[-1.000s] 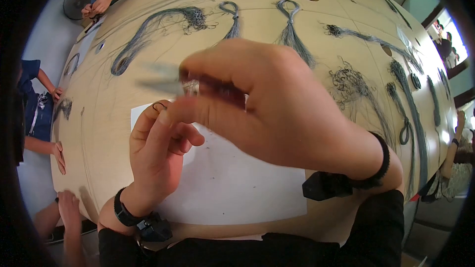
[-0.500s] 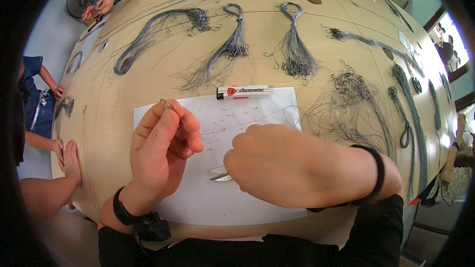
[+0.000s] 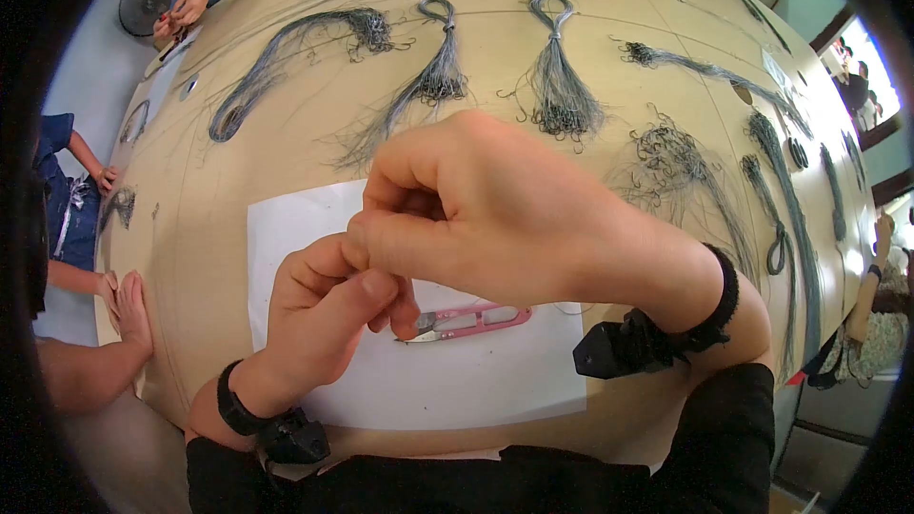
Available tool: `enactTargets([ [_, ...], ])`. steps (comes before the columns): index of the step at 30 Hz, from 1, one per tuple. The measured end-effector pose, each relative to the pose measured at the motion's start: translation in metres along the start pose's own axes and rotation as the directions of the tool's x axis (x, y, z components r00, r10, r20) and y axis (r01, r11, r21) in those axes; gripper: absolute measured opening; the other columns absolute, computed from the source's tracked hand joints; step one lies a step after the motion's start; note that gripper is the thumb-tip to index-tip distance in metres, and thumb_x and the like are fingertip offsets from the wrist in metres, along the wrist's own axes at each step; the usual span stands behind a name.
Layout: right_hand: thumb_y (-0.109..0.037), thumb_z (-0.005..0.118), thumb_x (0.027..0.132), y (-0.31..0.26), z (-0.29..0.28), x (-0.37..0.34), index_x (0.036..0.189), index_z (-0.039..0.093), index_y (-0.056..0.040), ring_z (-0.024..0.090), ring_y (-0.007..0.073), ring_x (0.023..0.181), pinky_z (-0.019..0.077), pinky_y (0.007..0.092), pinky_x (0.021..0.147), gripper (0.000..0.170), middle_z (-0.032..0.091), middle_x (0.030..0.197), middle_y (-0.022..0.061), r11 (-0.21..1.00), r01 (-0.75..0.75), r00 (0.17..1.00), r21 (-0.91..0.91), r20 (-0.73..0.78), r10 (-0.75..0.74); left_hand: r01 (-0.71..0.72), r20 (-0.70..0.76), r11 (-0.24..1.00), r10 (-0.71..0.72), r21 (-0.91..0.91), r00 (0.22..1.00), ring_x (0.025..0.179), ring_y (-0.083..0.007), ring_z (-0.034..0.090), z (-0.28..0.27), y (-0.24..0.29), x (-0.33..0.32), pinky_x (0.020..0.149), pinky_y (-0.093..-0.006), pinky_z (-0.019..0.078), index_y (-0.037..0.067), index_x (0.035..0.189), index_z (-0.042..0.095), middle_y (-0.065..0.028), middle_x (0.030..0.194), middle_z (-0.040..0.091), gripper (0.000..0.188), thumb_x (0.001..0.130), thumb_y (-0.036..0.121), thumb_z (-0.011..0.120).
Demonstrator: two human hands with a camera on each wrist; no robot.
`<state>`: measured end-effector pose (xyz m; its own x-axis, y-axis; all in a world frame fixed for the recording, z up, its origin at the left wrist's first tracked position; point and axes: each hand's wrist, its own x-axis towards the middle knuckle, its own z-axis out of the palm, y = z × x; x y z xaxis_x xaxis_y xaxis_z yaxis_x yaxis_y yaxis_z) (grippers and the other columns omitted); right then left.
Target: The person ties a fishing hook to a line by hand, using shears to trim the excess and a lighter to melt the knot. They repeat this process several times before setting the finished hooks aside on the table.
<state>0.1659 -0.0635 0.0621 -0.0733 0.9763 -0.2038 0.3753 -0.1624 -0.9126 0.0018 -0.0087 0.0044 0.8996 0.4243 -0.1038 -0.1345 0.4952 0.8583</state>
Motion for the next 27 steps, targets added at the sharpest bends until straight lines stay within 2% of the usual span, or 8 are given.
enactTargets([
  [4, -0.010, 0.051, 0.077, 0.008, 0.003, 0.003, 0.074, 0.052, 0.0023, 0.046, 0.0025, 0.057, 0.0366, 0.0171, 0.049, 0.013, 0.055, 0.063, 0.0023, 0.999, 0.035, 0.998, 0.013, -0.051, -0.034, 0.014, -0.136, 0.999, -0.008, 0.044, 0.991, 0.068, -0.0070, 0.051, 0.005, 0.000, 0.002, 0.058, -0.0199, 0.0440, -0.002, 0.089, 0.051, -0.0048, 0.078, 0.054, 0.012, 0.078, 0.002, 0.050],
  [6, -0.010, 0.050, 0.078, 0.009, 0.006, 0.004, 0.073, 0.051, 0.0020, 0.046, 0.0025, 0.057, 0.0368, 0.0171, 0.049, 0.013, 0.056, 0.065, 0.0026, 1.000, 0.016, 0.997, 0.014, -0.078, -0.015, -0.161, -0.119, 0.973, 0.182, 0.162, 0.976, 0.067, -0.0048, 0.049, 0.001, -0.006, 0.005, 0.056, -0.0183, 0.0425, -0.003, 0.090, 0.050, -0.0044, 0.078, 0.054, 0.015, 0.075, -0.001, 0.053],
  [8, -0.011, 0.050, 0.078, 0.012, 0.011, 0.006, 0.072, 0.051, 0.0018, 0.046, 0.0025, 0.058, 0.0370, 0.0171, 0.049, 0.014, 0.057, 0.066, 0.0028, 1.000, -0.001, 0.994, 0.016, -0.105, 0.003, -0.179, -0.148, 0.966, 0.208, 0.186, 0.967, 0.066, -0.0044, 0.049, 0.002, -0.008, 0.005, 0.055, -0.0178, 0.0418, -0.003, 0.089, 0.051, -0.0041, 0.077, 0.054, 0.015, 0.074, -0.002, 0.054],
  [10, -0.016, 0.048, 0.075, 0.018, 0.018, 0.009, 0.069, 0.054, 0.0049, 0.051, 0.0153, 0.048, 0.0397, 0.0259, 0.045, 0.022, 0.055, 0.056, 0.0106, 0.990, 0.097, 0.978, 0.106, -0.195, -0.075, -0.195, -0.176, 0.958, 0.233, 0.209, 0.956, 0.065, -0.0040, 0.049, 0.002, -0.009, 0.005, 0.055, -0.0173, 0.0410, -0.003, 0.088, 0.051, -0.0038, 0.075, 0.054, 0.016, 0.073, -0.003, 0.055],
  [15, -0.016, 0.048, 0.076, 0.012, 0.017, 0.008, 0.070, 0.053, 0.0052, 0.052, 0.0152, 0.050, 0.0403, 0.0259, 0.046, 0.023, 0.055, 0.057, 0.0108, 0.997, 0.066, 0.979, 0.034, -0.196, -0.059, -0.261, -0.234, 0.917, 0.337, 0.301, 0.912, 0.065, -0.0055, 0.050, 0.002, -0.011, 0.006, 0.056, -0.0168, 0.0409, -0.004, 0.084, 0.053, -0.0045, 0.073, 0.055, 0.011, 0.073, -0.003, 0.055],
  [20, -0.016, 0.047, 0.076, 0.009, 0.018, 0.006, 0.069, 0.052, 0.0053, 0.053, 0.0174, 0.050, 0.0411, 0.0272, 0.047, 0.023, 0.055, 0.057, 0.0121, 0.997, 0.074, 0.980, 0.033, -0.189, -0.066, -0.275, -0.212, 0.913, 0.346, 0.301, 0.914, 0.066, -0.0073, 0.051, -0.001, -0.010, 0.004, 0.058, -0.0177, 0.0417, -0.004, 0.085, 0.053, -0.0060, 0.076, 0.057, 0.011, 0.074, -0.002, 0.054],
  [22, -0.012, 0.050, 0.079, 0.014, 0.021, 0.005, 0.075, 0.050, 0.0008, 0.042, 0.0064, 0.050, 0.0348, 0.0198, 0.045, 0.013, 0.048, 0.057, 0.0015, 0.985, 0.161, 0.962, -0.060, -0.215, -0.170, -0.279, -0.203, 0.915, 0.344, 0.291, 0.917, 0.066, -0.0079, 0.052, -0.002, -0.010, 0.004, 0.058, -0.0180, 0.0420, -0.004, 0.085, 0.054, -0.0063, 0.077, 0.057, 0.011, 0.075, -0.001, 0.054],
  [27, -0.009, 0.049, 0.078, 0.023, 0.028, 0.005, 0.074, 0.048, 0.0004, 0.047, 0.0096, 0.050, 0.0377, 0.0222, 0.045, 0.010, 0.051, 0.058, 0.0048, 0.902, 0.309, 0.875, -0.303, -0.282, -0.394, -0.149, -0.185, 0.988, 0.151, 0.024, 0.971, 0.069, -0.0100, 0.052, -0.003, -0.004, 0.002, 0.064, -0.0208, 0.0427, -0.003, 0.086, 0.054, -0.0077, 0.078, 0.057, 0.011, 0.077, 0.003, 0.051],
])
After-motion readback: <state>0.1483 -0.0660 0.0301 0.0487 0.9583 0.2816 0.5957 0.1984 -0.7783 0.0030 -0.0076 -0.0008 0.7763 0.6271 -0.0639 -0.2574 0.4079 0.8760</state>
